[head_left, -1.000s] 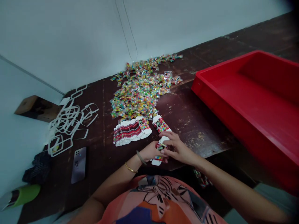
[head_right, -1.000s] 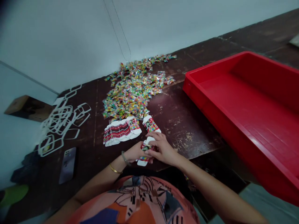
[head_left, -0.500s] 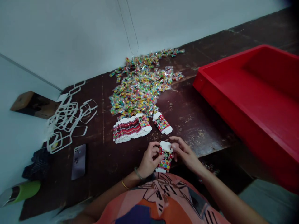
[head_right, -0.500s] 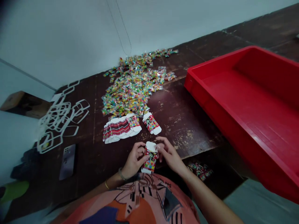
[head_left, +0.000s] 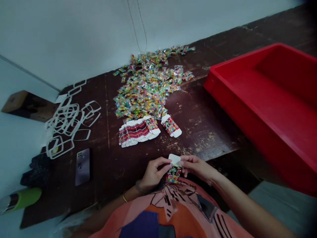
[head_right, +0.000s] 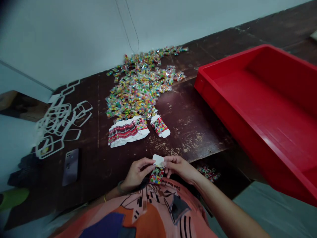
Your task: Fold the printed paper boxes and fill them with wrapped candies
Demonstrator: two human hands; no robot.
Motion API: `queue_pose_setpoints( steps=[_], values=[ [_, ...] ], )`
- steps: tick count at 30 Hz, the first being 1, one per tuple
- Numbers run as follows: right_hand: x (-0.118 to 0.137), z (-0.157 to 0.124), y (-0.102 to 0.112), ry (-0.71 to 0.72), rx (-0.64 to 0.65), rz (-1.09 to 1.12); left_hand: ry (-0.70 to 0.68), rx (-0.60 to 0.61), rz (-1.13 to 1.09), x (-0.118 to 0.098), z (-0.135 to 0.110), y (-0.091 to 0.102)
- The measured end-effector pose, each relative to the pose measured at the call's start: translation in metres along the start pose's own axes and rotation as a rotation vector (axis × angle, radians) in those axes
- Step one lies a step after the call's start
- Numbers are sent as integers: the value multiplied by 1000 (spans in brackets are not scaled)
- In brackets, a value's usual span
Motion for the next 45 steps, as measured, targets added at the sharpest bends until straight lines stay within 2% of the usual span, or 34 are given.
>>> queue_pose_setpoints(
  steps=[5, 8, 11, 13, 15, 18, 20, 23, 27, 31, 33, 35, 36, 38, 39, 40, 42, 44, 45],
  values=[
    [8, 6, -2, 29, 19, -196, -69, 71, 66, -9, -5, 0],
    [20, 11, -6, 99, 16, -437, -88, 74, 65, -13, -2, -1],
    [40, 9, -19, 324, -16, -768, 109, -22, -191, -9, 6, -1],
    [48, 4, -29, 433, 10, -877, 293, 38, -486, -5, 10, -6],
    [48, 3, -35, 431, 49, -841, 418, 184, -728, -3, 14, -12],
    [41, 7, -34, 306, 77, -700, 475, 336, -872, -4, 16, -16],
    [40, 11, -30, 264, 72, -685, 460, 372, -894, -4, 15, -15],
    [47, 11, -28, 383, 60, -840, 374, 407, -825, -6, 13, -14],
    [49, 1, -35, 565, 242, -1156, 337, 414, -691, -2, 11, -16],
    [47, 4, -37, 645, 371, -1421, 329, 380, -611, 6, 13, -18],
    [60, 24, -30, 653, 431, -1443, 336, 350, -566, 5, 15, -14],
    [91, 60, -16, 685, 355, -1438, 339, 335, -437, 2, 17, -4],
    [112, 82, -6, 719, 222, -1444, 318, 321, -321, -1, 19, 4],
    [154, 129, 13, 770, -125, -1505, 237, 290, -30, -6, 21, 25],
    [171, 151, 19, 773, -179, -1523, 197, 281, 108, -7, 21, 36],
    [184, 171, 23, 781, -198, -1527, 182, 293, 220, -5, 21, 47],
    [198, 200, 27, 789, -176, -1517, 240, 410, 342, 3, 18, 63],
    [202, 210, 31, 803, -179, -1479, 324, 538, 314, 13, 12, 74],
    [201, 208, 34, 813, -208, -1451, 349, 557, 237, 17, 10, 77]
  ],
)
Point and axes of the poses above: each hand's wrist, its own z-axis towards the middle knuckle, its own y-axis out of the back of the hand, x = y × z, the point moved 3 cm from there along z, towards the middle knuckle, and after that the axes turned 4 degrees about z, right-handed, at the moved point
